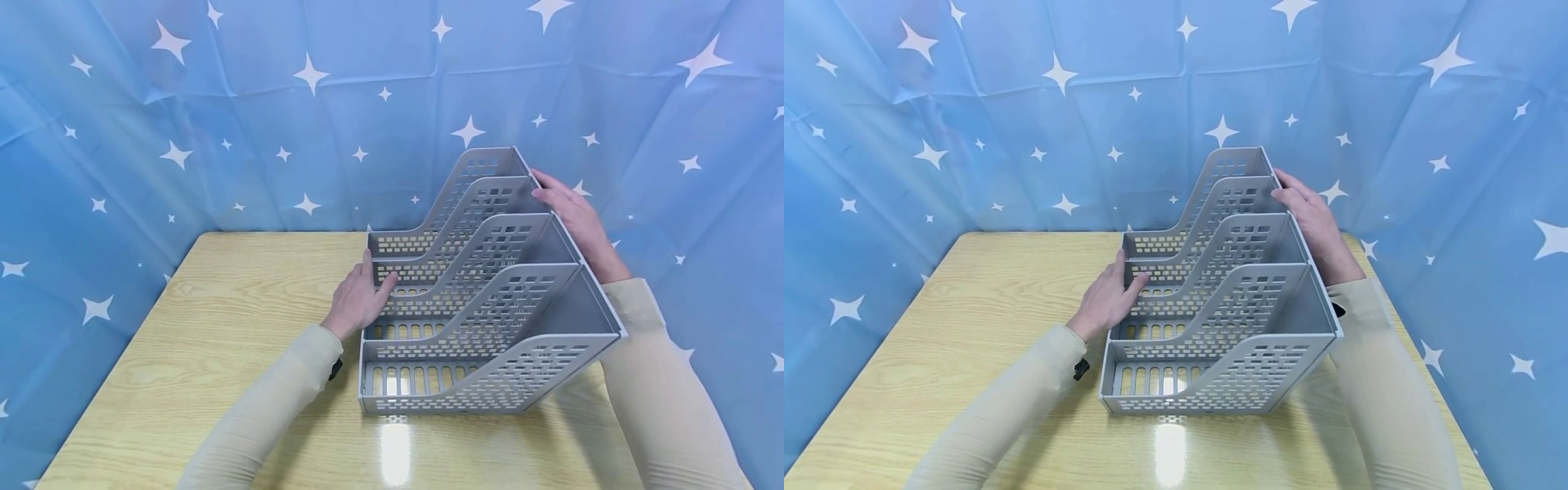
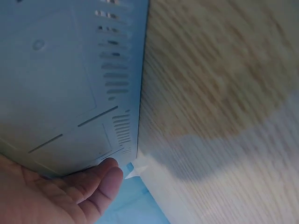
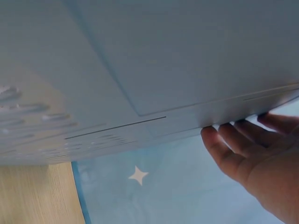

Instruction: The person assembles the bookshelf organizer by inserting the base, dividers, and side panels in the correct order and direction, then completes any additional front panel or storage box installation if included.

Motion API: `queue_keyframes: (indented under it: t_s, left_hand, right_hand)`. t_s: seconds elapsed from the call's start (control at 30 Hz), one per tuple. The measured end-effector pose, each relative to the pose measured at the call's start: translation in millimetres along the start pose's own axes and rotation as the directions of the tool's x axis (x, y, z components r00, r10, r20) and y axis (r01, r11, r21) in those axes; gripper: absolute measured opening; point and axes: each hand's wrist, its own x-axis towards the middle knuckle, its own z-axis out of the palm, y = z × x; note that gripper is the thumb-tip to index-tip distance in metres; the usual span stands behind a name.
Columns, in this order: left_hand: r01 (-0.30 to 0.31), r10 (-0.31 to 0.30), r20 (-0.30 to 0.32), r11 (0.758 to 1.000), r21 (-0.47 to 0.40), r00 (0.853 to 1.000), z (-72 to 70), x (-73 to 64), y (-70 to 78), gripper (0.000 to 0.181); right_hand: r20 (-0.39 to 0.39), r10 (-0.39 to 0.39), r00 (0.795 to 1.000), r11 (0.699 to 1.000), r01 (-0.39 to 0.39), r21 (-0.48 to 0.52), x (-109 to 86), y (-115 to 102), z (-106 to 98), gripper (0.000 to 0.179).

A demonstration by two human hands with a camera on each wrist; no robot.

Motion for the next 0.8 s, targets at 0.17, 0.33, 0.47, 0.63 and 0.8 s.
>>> queue_keyframes:
  t_s: [0.17, 0.33, 0.47, 0.63, 0.8]
  left_hand:
    - [0.004, -0.003, 0.010, 0.995, -0.099, 1.000, -0.4, -0.6, -1.6, 0.084]
    - [-0.007, 0.007, 0.000, 0.966, -0.259, 1.000, -3.9, 0.7, -13.3, 0.071]
    - [-0.045, 0.044, -0.010, 0.963, -0.264, 0.999, -13.1, 8.6, -29.7, 0.060]
    - [-0.112, 0.109, -0.028, 0.979, -0.171, 0.994, -29.4, 27.4, -38.1, 0.056]
    - [-0.154, 0.152, -0.050, 0.987, -0.041, 0.987, -34.1, 48.5, -31.3, 0.058]
  right_hand:
    - [-0.040, 0.019, 0.999, 0.998, -0.021, -0.060, -0.9, -2, 0, 0.061]
    - [-0.073, 0.044, 0.996, 0.987, -0.054, -0.150, -1.3, -3, 1, 0.061]
    - [-0.078, 0.054, 0.995, 0.970, -0.071, -0.234, -2.7, -5, 1, 0.062]
    - [-0.067, 0.070, 0.995, 0.941, -0.088, -0.327, -1.6, -11, 0, 0.066]
    - [-0.076, 0.040, 0.996, 0.905, -0.068, -0.421, 1.1, -16, -4, 0.064]
